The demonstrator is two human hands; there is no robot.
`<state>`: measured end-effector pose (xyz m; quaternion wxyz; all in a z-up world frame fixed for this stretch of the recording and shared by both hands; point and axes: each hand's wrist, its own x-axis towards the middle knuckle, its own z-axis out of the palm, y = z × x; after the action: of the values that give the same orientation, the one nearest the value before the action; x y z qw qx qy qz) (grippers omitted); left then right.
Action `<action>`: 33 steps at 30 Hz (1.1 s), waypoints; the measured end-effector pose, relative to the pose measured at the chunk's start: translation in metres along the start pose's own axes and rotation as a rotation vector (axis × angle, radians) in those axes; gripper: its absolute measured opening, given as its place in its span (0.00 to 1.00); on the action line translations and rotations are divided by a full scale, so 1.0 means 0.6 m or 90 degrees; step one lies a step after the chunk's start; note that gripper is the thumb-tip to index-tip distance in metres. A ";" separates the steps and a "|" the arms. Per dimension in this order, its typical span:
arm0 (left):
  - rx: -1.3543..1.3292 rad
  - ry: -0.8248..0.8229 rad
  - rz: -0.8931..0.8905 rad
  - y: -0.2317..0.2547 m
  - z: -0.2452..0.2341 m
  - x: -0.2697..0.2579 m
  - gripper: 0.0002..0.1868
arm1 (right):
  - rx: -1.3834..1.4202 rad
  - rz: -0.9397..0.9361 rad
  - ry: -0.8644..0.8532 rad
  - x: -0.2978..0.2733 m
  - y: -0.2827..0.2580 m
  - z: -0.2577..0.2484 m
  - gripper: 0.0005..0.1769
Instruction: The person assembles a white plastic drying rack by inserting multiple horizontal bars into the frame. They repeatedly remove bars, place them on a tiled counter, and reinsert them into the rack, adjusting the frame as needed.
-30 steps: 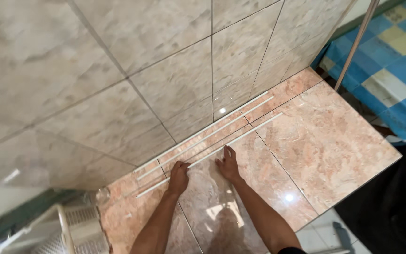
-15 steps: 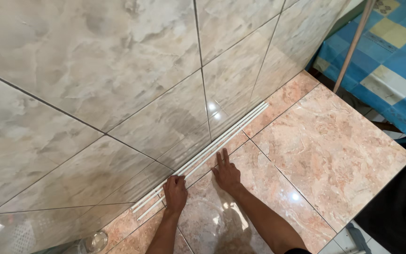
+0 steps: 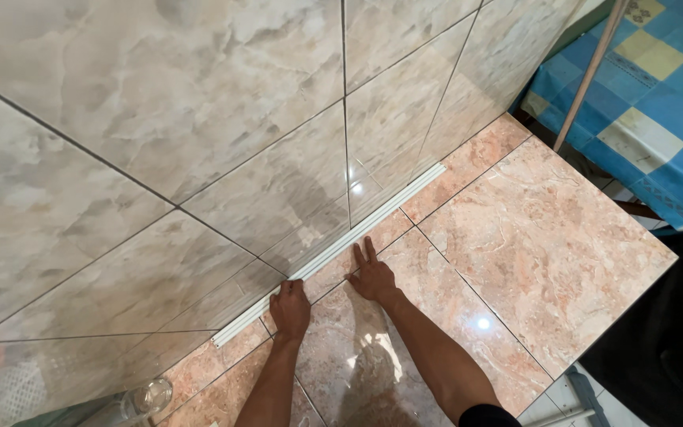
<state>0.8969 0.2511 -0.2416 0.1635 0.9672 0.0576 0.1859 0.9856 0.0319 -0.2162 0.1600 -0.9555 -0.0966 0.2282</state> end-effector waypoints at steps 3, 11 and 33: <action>0.005 -0.018 0.007 -0.004 -0.001 0.002 0.08 | 0.021 -0.016 0.002 0.003 0.015 0.019 0.57; 0.017 -0.015 0.028 -0.003 0.000 -0.001 0.09 | 0.064 -0.049 0.042 -0.032 0.036 0.061 0.56; -0.223 0.019 0.117 0.187 -0.240 -0.288 0.05 | 0.380 -0.089 0.106 -0.464 -0.003 0.092 0.31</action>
<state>0.6884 0.1585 -0.1360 0.3106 0.9223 -0.0619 0.2215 0.7152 -0.0235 -0.1495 0.4561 -0.8728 -0.0775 0.1556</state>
